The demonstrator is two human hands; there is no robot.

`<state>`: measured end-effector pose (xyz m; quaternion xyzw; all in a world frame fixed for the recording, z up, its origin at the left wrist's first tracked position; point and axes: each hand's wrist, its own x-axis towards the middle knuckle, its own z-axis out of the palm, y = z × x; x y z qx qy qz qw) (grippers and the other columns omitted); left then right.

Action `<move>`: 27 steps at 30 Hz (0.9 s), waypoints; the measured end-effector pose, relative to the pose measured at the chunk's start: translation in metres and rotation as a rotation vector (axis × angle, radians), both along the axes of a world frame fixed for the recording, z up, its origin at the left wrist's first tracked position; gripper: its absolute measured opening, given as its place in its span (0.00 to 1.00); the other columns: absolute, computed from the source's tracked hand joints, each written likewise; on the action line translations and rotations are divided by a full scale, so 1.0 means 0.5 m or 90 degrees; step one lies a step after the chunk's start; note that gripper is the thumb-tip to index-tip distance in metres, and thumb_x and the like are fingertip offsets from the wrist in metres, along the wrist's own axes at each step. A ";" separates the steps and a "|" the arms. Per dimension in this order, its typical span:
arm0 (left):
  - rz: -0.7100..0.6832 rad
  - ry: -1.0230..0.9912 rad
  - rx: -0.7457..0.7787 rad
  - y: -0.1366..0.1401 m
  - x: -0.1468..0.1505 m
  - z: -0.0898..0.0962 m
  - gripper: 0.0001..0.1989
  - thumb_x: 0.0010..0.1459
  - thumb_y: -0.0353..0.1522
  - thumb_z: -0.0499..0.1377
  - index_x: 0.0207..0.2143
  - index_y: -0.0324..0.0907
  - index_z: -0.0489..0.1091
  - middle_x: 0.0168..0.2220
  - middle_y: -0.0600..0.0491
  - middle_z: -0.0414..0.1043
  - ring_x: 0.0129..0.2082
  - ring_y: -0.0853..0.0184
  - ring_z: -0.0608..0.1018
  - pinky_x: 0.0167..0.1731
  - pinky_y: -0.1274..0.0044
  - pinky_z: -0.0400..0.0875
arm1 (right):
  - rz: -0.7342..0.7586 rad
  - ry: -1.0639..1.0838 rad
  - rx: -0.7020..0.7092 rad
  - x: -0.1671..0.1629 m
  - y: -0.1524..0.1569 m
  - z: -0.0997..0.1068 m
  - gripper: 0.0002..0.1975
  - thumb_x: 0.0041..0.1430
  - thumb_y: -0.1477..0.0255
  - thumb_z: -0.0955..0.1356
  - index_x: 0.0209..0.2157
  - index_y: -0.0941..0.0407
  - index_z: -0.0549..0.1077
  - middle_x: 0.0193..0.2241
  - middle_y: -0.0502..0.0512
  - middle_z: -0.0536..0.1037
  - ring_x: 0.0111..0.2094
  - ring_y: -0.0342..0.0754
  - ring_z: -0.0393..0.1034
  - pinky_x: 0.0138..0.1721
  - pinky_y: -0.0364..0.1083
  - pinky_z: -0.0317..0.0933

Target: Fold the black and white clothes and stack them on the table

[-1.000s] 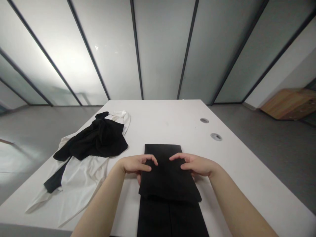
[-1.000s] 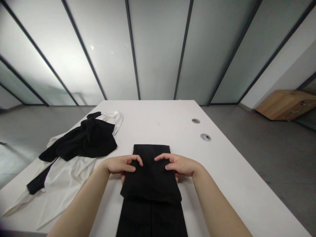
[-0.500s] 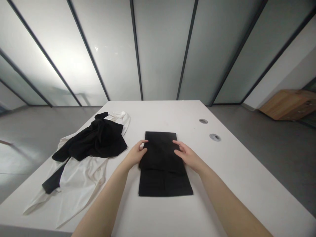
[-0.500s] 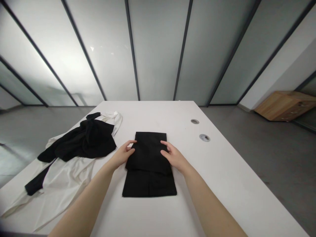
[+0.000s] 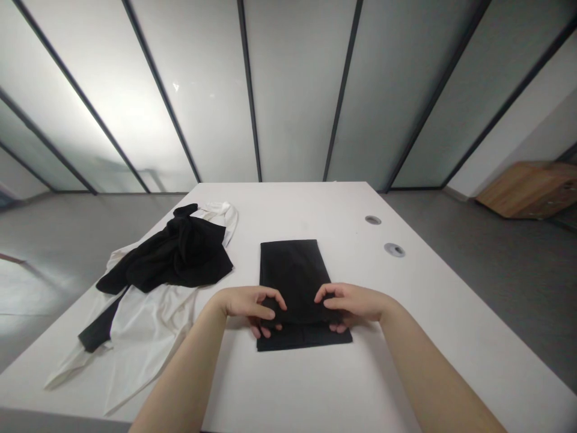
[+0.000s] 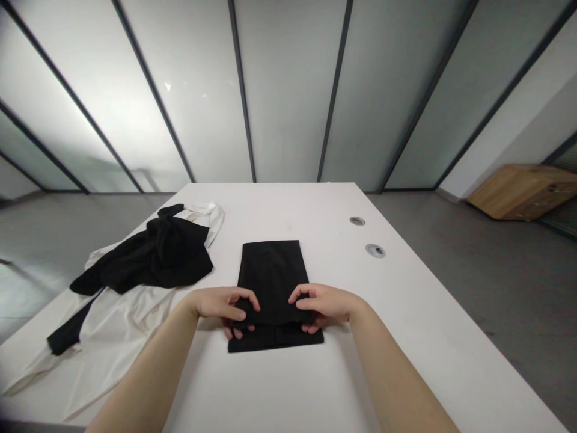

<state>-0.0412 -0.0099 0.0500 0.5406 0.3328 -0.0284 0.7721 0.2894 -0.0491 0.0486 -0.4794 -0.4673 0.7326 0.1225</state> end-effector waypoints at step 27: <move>0.245 0.072 0.397 0.036 -0.005 -0.025 0.25 0.59 0.38 0.63 0.58 0.43 0.73 0.25 0.57 0.71 0.24 0.67 0.76 0.22 0.80 0.66 | -0.253 -0.096 0.283 -0.009 0.037 -0.053 0.10 0.54 0.66 0.69 0.39 0.51 0.73 0.25 0.43 0.69 0.22 0.42 0.66 0.23 0.41 0.56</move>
